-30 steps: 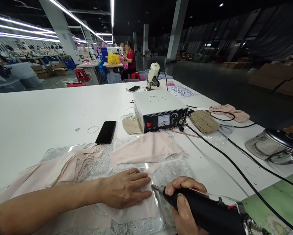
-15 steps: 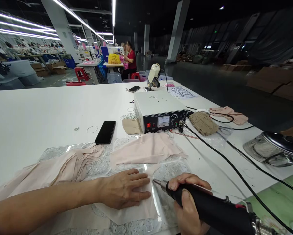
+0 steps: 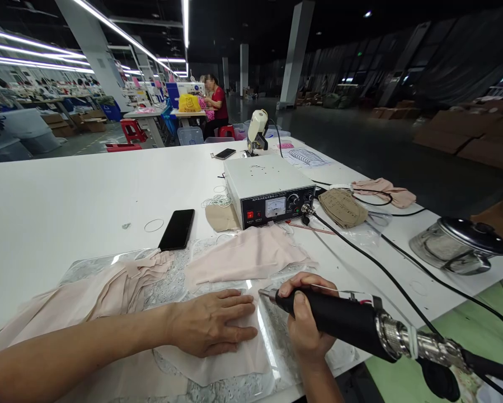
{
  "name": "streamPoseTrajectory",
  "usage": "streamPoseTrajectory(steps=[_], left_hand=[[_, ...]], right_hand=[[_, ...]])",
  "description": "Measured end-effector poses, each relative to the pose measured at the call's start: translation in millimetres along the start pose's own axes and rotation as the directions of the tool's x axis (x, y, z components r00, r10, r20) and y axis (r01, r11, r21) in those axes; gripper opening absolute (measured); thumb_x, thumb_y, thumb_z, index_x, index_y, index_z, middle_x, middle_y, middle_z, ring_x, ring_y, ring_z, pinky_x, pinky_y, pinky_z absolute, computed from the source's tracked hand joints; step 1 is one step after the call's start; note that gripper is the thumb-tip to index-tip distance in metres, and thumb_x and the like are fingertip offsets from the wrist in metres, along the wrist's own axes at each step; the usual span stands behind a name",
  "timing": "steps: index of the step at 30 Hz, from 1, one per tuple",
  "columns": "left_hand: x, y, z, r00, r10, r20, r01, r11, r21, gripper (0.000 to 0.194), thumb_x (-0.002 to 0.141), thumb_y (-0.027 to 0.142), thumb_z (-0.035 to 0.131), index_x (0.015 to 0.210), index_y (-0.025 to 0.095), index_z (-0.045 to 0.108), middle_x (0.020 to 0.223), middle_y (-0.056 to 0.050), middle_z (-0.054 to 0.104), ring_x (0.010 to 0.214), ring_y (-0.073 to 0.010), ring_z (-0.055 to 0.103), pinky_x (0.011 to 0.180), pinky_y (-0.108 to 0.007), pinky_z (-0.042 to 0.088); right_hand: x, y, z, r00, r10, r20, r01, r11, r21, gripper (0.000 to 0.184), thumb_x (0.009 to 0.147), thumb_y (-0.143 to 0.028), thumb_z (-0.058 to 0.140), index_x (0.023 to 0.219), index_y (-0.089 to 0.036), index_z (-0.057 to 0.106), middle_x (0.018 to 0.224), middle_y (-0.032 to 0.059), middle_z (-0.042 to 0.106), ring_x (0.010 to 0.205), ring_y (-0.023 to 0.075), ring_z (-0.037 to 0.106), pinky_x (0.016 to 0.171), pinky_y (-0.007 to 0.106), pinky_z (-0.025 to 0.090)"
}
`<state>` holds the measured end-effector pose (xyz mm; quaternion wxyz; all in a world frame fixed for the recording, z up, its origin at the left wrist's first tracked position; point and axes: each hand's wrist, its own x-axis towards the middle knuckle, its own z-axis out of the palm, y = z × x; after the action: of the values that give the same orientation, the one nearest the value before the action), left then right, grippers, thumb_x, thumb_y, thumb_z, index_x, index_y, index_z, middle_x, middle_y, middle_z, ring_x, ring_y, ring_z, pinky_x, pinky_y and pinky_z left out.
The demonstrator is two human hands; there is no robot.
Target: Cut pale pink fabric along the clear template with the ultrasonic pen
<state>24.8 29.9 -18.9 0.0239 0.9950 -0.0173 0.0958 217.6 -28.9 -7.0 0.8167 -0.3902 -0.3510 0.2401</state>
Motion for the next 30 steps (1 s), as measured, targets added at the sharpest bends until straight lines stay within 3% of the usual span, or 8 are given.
streamPoseTrajectory(steps=[11,18,30], left_hand=[[1,-1,-5.0,0.996,0.004,0.094,-0.002,1.0,-0.026,0.037,0.101,0.038,0.043,0.129,0.018,0.056,0.135,-0.012,0.054,0.129,-0.0281,0.046,0.107,-0.041,0.037],[1,-2,-3.0,0.999,0.013,0.036,-0.012,0.999,-0.031,0.035,0.101,0.036,0.043,0.127,0.017,0.057,0.134,-0.011,0.056,0.131,-0.0284,0.046,0.106,-0.04,0.038],[1,-2,-4.4,0.999,0.015,0.035,-0.014,0.999,-0.038,0.035,0.101,0.036,0.041,0.127,0.017,0.057,0.131,-0.01,0.058,0.13,-0.0283,0.046,0.105,-0.039,0.038]], right_hand=[[-4,-18,-16,0.999,0.012,0.033,-0.012,1.0,-0.006,0.008,0.076,-0.021,0.059,0.084,-0.021,0.057,0.076,-0.0012,0.054,0.057,0.0131,0.054,0.055,0.033,0.05],[-9,-18,-14,0.997,0.014,0.08,-0.013,1.0,-0.012,0.006,0.079,-0.02,0.058,0.085,-0.021,0.056,0.075,-0.001,0.054,0.056,0.0127,0.055,0.054,0.032,0.05],[-12,-15,-11,0.995,0.013,0.095,-0.012,1.0,-0.012,0.007,0.08,-0.022,0.06,0.084,-0.021,0.055,0.076,-0.0016,0.054,0.055,0.0118,0.055,0.053,0.031,0.05]])
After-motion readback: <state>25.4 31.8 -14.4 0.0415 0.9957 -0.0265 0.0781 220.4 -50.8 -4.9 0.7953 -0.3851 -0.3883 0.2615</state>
